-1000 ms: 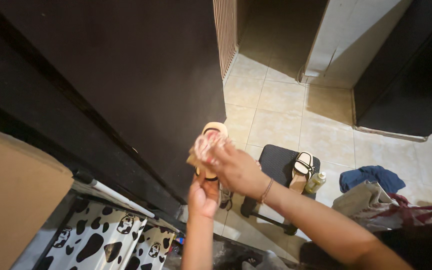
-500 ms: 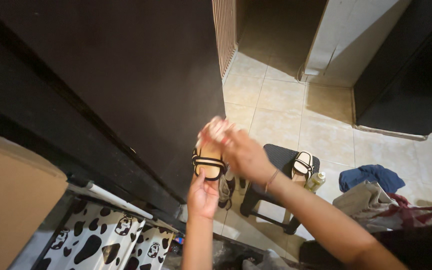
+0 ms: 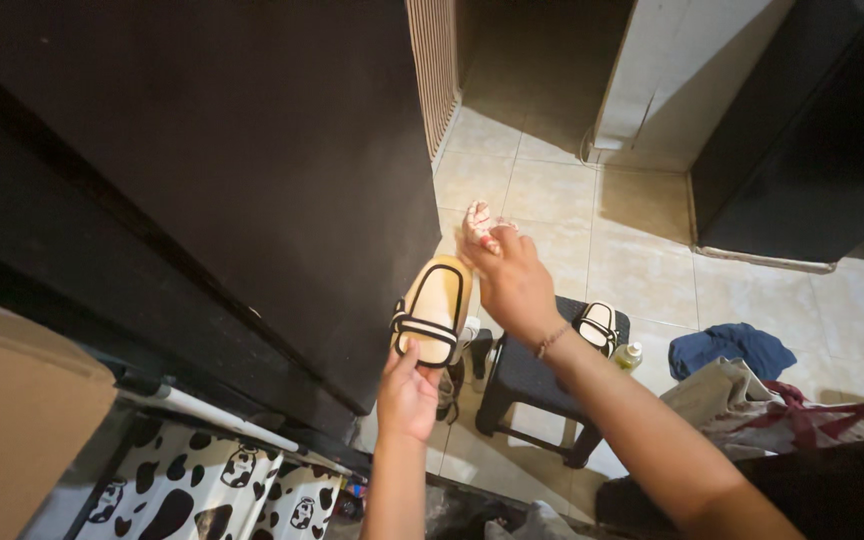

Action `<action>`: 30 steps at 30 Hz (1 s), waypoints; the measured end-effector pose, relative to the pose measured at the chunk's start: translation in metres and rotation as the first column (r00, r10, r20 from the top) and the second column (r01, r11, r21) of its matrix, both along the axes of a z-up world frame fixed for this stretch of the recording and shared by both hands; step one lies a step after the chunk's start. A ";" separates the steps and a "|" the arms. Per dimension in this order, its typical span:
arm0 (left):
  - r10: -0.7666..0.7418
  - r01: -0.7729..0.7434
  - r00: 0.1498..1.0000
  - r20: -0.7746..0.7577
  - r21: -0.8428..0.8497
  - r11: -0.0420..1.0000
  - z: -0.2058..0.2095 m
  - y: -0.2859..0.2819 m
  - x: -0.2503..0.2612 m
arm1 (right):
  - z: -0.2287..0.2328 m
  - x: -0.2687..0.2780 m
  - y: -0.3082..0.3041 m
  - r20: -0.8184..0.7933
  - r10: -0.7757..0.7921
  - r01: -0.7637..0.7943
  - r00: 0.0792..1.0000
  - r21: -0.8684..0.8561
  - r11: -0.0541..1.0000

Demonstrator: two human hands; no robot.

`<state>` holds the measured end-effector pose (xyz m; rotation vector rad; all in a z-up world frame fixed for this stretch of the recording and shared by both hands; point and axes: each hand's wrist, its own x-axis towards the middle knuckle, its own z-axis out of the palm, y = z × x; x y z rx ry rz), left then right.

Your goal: The person wipes the interior of a shoe rack with a cloth and a spray bottle, then cleans a pair of sandals with the same cloth. The person handles the spray bottle and cloth throughout, wiping surfaces and footwear.

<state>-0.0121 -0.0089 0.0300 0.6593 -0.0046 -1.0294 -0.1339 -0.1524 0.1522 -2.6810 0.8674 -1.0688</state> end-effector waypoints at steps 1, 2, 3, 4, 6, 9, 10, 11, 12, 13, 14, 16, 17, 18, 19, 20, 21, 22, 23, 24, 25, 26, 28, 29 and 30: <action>-0.003 0.003 1.000 0.003 -0.010 1.000 0.002 -0.002 0.000 | 0.000 0.001 0.000 0.004 0.005 -0.005 1.000 -0.018 1.000; -0.005 0.005 1.000 0.005 -0.020 1.000 0.003 -0.004 0.000 | -0.002 0.002 0.003 0.007 0.010 -0.010 1.000 -0.036 0.999; -0.008 0.008 1.000 0.002 -0.026 1.000 0.002 -0.003 -0.002 | -0.007 0.001 0.012 -0.007 0.116 -0.116 0.993 -0.089 0.989; -0.001 0.000 1.000 -0.006 -0.031 1.000 0.001 -0.004 -0.004 | -0.011 0.000 0.020 -0.027 0.219 -0.220 0.975 -0.139 0.965; 0.013 -0.014 1.000 -0.013 -0.041 0.999 0.000 -0.005 -0.001 | -0.014 0.001 0.026 -0.021 0.291 -0.291 0.957 -0.125 0.949; -0.002 0.001 1.000 -0.012 -0.068 0.998 0.001 -0.005 0.005 | -0.006 0.002 0.011 0.049 0.150 -0.152 0.987 0.041 0.987; 0.011 -0.013 0.999 -0.034 -0.065 0.998 -0.001 -0.004 0.007 | -0.003 0.000 0.002 0.066 0.071 -0.077 0.995 0.094 0.993; 0.021 -0.024 0.998 -0.054 -0.057 0.998 -0.002 -0.002 0.009 | -0.003 0.000 -0.002 0.078 -0.013 0.001 0.997 0.151 0.989; 0.030 -0.034 0.997 -0.074 -0.050 0.998 -0.004 -0.001 0.011 | -0.005 0.000 -0.004 0.133 -0.005 -0.008 0.991 0.101 0.995; 0.031 -0.035 0.995 -0.096 -0.048 0.998 -0.006 -0.004 0.013 | -0.007 0.000 -0.006 0.188 0.002 -0.011 0.982 0.047 0.999; 0.031 -0.036 0.993 -0.118 -0.046 0.998 -0.009 -0.009 0.015 | -0.011 -0.001 -0.004 0.242 0.013 -0.012 0.970 -0.008 1.000; 0.018 -0.035 0.980 -0.199 -0.085 0.996 -0.018 -0.009 0.013 | -0.029 -0.001 0.020 0.179 0.068 -0.076 0.981 0.040 0.996; -0.002 -0.034 0.970 -0.245 -0.142 0.989 -0.020 -0.013 0.017 | -0.037 0.001 0.030 0.156 0.096 -0.106 0.983 0.056 0.993; -0.024 -0.036 0.957 -0.290 -0.199 0.979 -0.022 -0.017 0.022 | -0.044 0.000 0.041 0.173 0.138 -0.151 0.975 0.067 0.986; -0.014 -0.051 0.947 -0.322 -0.195 0.980 -0.024 -0.017 0.027 | -0.050 -0.001 0.052 0.190 0.179 -0.196 0.965 0.079 0.977; -0.005 -0.066 0.935 -0.354 -0.189 0.980 -0.025 -0.015 0.032 | -0.055 -0.003 0.059 0.208 0.219 -0.242 0.953 0.090 0.966; 0.011 -0.090 0.922 -0.386 -0.186 0.979 -0.026 -0.012 0.039 | -0.056 -0.006 0.060 0.162 0.226 -0.244 0.961 0.100 0.965; 0.011 -0.097 0.921 -0.389 -0.201 0.975 -0.027 -0.010 0.045 | -0.055 -0.009 0.057 0.117 0.232 -0.245 0.966 0.110 0.963; 0.011 -0.101 0.920 -0.393 -0.209 0.973 -0.029 -0.006 0.049 | -0.054 -0.013 0.056 0.071 0.235 -0.243 0.969 0.129 0.961; 0.012 -0.106 0.918 -0.397 -0.216 0.971 -0.031 -0.002 0.051 | -0.051 -0.016 0.052 0.093 0.202 -0.215 0.975 0.159 0.963; -0.012 -0.087 0.922 -0.387 -0.238 0.967 -0.033 0.001 0.051 | -0.047 -0.018 0.044 0.112 0.167 -0.187 0.980 0.194 0.963; -0.035 -0.069 0.926 -0.377 -0.260 0.963 -0.035 0.002 0.050 | -0.044 -0.019 0.040 0.129 0.131 -0.158 0.983 0.228 0.961; -0.046 -0.053 0.935 -0.351 -0.266 0.963 -0.033 -0.006 0.046 | -0.037 -0.011 0.034 0.258 0.129 -0.209 0.957 0.313 0.927; -0.034 -0.052 0.940 -0.340 -0.241 0.969 -0.033 -0.010 0.042 | -0.037 -0.006 0.036 0.322 0.119 -0.236 0.939 0.353 0.906; -0.023 -0.052 0.944 -0.329 -0.216 0.975 -0.033 -0.012 0.039 | -0.039 -0.002 0.041 0.299 0.144 -0.222 0.943 0.245 0.944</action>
